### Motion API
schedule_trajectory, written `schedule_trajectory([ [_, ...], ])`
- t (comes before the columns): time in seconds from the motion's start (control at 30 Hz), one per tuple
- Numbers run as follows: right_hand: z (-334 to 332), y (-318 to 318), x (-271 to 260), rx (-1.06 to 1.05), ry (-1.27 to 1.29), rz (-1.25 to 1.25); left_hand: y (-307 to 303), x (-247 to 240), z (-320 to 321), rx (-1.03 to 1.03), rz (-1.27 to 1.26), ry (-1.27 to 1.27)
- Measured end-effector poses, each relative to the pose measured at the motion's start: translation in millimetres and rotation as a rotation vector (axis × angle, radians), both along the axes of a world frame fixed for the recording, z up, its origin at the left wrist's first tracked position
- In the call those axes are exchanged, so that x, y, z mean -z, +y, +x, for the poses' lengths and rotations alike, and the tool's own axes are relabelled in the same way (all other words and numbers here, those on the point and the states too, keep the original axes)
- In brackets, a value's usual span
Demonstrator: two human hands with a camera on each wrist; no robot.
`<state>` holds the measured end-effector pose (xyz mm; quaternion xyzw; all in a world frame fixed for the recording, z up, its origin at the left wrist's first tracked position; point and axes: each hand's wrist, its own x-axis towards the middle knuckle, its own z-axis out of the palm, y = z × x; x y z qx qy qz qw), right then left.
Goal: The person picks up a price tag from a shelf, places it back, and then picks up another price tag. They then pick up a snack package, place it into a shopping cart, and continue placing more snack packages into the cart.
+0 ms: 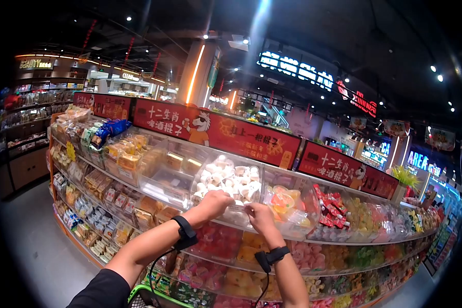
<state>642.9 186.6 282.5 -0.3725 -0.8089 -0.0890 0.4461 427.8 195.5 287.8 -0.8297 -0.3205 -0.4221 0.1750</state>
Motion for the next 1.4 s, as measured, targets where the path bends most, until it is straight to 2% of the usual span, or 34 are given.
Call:
schedule_trajectory([
  [0.1,5.2,0.3,0.6,0.018,0.073,-0.123,-3.5,-0.7,-2.5,-0.015,0.008,0.001],
  [0.3,6.1,-10.8,-1.2,0.129,-0.148,-0.055,-0.9,8.0,0.6,-0.069,0.019,0.132],
  [0.47,5.2,-18.5,3.6,0.107,-0.184,0.008,-4.1,11.3,0.1,-0.041,0.021,0.181],
  [0.57,3.4,-19.2,14.1,0.151,-0.188,0.042,-10.7,15.2,-3.3,0.016,0.148,0.151],
  [0.67,-0.5,-18.4,22.6,0.197,-0.171,0.098,-15.0,22.8,-1.5,0.004,0.224,0.122],
  [0.8,-2.3,-26.2,28.7,0.222,-0.187,0.101,-24.8,33.8,-0.8,-0.042,0.189,0.132],
  [0.9,-6.2,-35.9,38.1,0.199,-0.115,0.165,-52.6,40.8,-2.8,-0.106,0.14,0.195],
  [0.93,-8.3,-39.9,42.3,0.181,-0.059,0.148,-58.3,48.3,-3.7,-0.104,0.189,0.149],
  [1.0,-10.0,-56.9,59.9,0.144,0.053,0.11,-67.3,73.9,-10.2,-0.031,0.106,0.048],
  [1.1,-15.2,-88.4,96.7,0.034,0.178,-0.031,-96.8,117.8,-23.8,-0.079,-0.082,-0.052],
  [1.13,-19.9,-101.2,112.5,-0.02,0.279,-0.151,-103.6,134.6,-28.8,-0.072,-0.135,-0.113],
  [1.23,-32.2,-124.2,170.1,-0.087,0.449,-0.31,-127.1,181.3,-43.0,-0.119,-0.215,-0.426],
  [1.27,-36.2,-127.3,193.1,-0.069,0.547,-0.528,-135.5,194.7,-46.1,-0.14,-0.241,-0.413],
  [1.33,-44.1,-124.3,239.7,-0.143,0.664,-0.795,-158.3,219.4,-52.4,-0.185,-0.304,-0.379],
  [1.4,-60.1,-131.6,263.0,-0.129,0.651,-0.9,-177.3,235.6,-51.7,-0.172,-0.378,-0.434],
])
